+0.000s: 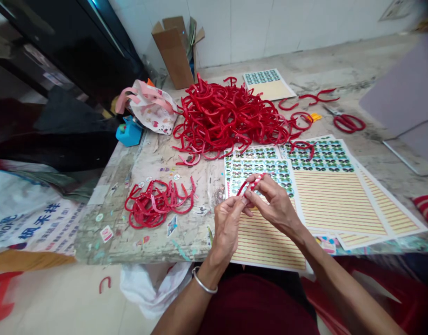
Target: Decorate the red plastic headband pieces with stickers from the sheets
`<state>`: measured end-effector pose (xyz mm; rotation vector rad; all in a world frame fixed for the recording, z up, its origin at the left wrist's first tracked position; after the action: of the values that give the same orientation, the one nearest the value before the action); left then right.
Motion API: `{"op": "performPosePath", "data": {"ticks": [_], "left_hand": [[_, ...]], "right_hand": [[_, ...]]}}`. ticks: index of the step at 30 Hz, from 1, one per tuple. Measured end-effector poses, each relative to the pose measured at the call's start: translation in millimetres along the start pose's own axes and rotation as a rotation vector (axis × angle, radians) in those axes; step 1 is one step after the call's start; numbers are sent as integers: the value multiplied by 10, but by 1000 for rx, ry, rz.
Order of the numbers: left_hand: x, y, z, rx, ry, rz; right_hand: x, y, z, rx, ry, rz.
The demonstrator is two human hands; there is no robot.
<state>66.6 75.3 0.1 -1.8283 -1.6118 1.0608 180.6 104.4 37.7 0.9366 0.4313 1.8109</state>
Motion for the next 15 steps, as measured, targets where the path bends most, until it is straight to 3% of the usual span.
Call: {"op": "performPosePath", "data": {"ticks": [4,7,11,15], "left_hand": [[18,-25,-17,91,-36,-45],[31,-51,-36,110,-47,-47],[20,-50,-1,109,-74,-45],[-18,4,46,74,-90,1]], "right_hand": [[-88,17,10,-8,-210,-75],[-146,51,-7,-106,-319,-40],[-168,6,1,-204,-390,-28],[-146,-80,26,-79,-348,-127]]}}
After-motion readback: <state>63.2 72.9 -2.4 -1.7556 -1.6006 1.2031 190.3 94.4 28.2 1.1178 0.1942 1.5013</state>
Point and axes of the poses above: each hand's wrist, its own x-axis towards the middle knuckle, its own z-axis out of the back of the hand, y = z × x, the point moved 5 cm from there along x, towards the middle knuckle, and after that the axes turned 12 degrees about -x, right-handed, at the moved point
